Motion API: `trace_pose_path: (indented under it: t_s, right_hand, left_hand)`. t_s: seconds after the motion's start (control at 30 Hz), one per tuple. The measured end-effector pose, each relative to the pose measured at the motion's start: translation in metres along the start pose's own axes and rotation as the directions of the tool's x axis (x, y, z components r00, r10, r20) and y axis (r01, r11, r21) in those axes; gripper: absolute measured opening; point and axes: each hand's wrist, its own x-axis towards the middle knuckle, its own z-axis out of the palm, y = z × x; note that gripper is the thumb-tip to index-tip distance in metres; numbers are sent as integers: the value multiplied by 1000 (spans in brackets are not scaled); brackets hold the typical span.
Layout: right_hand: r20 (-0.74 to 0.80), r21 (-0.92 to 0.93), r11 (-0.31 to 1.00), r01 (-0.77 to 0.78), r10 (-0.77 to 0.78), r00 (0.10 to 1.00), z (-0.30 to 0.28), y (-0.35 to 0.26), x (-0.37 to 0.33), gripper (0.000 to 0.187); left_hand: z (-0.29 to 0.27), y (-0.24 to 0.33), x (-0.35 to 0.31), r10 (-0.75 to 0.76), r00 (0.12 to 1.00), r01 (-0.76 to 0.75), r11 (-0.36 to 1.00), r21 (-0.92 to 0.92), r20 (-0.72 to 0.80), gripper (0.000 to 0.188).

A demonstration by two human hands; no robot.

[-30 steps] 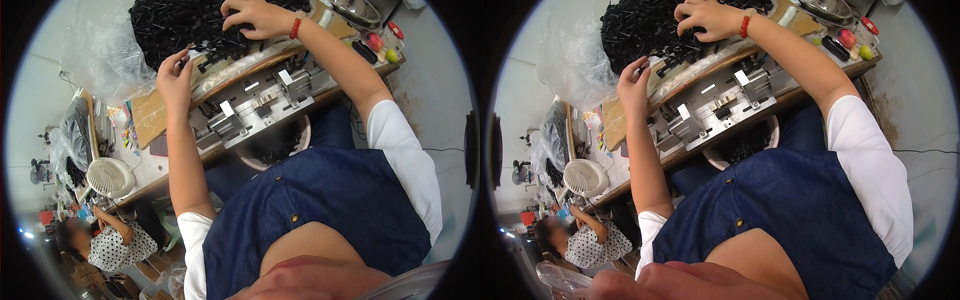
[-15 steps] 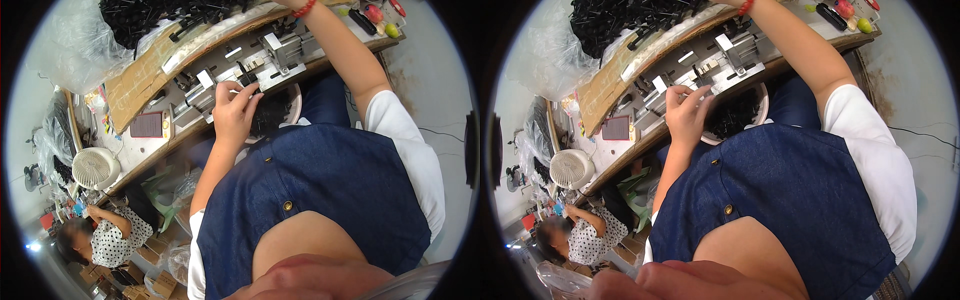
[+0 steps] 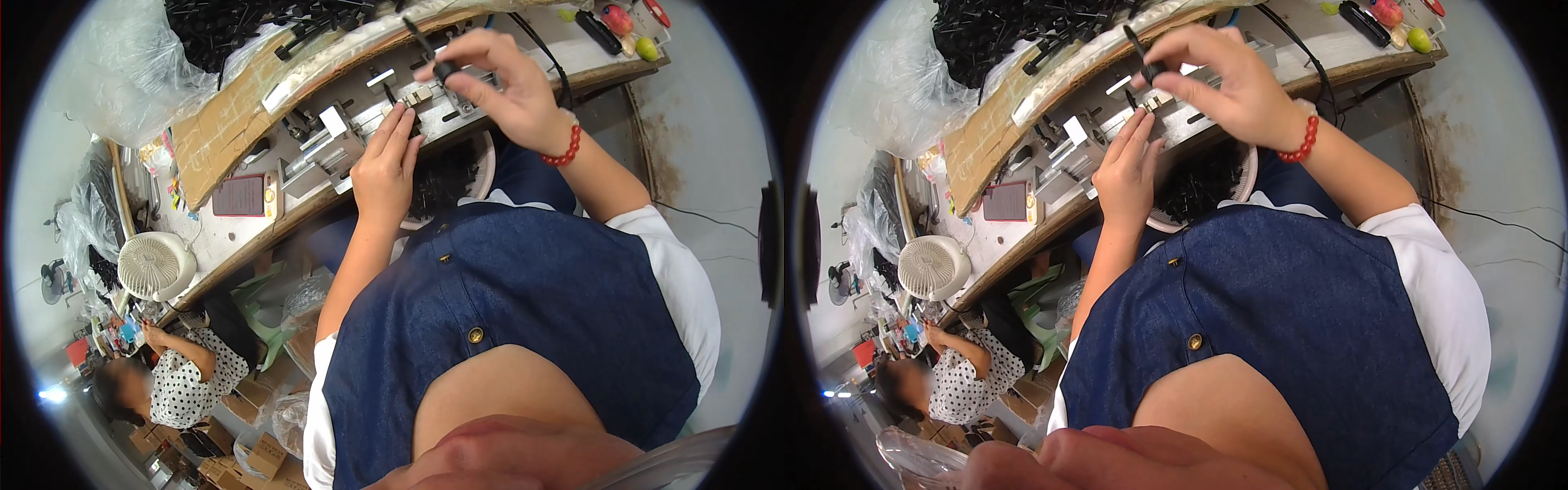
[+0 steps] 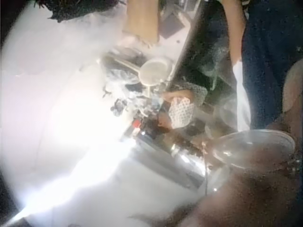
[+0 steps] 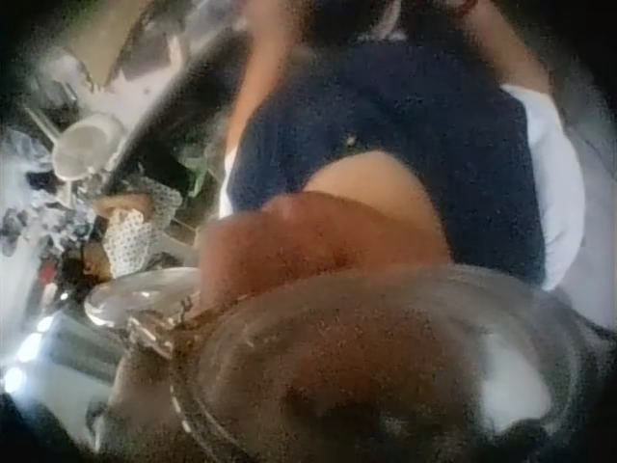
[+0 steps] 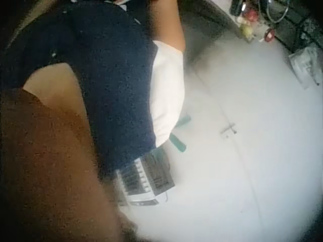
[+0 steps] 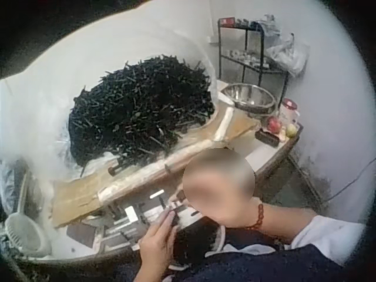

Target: The person repeatedly picks up small black plastic components from a pile on the table and inserts them into a metal jig. They manipulate the parts with both hands to fit them into the fixture, then remove them and return them to the pile, repeating this cycle continuously.

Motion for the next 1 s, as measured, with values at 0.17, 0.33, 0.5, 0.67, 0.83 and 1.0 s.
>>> trace_pose_path:
  t_s: [0.17,0.33,0.5,0.67,0.83,1.0]
  right_hand:
    - [52,-318,944,88,-76,996,15,2,-26,23]
    - [157,-480,867,134,-66,985,38,15,-43,23]
    - [245,-657,715,238,-96,965,58,30,-42,17]
    - [266,-753,581,308,-160,951,62,35,-39,17]
    - [239,-638,715,284,-167,957,46,27,-20,19]
    - [177,-668,631,393,-379,908,14,54,66,22]
  left_hand:
    - [-18,8,8,-132,982,148,983,-111,137,32]
    - [-60,-25,78,281,947,-234,936,264,-155,24]
    - [-94,-80,145,167,980,-193,938,287,112,16]
    - [-109,-86,157,75,980,-123,956,265,183,15]
    - [-118,-92,154,-232,958,272,922,-276,167,24]
    - [-114,-114,153,-489,864,422,580,-697,116,30]
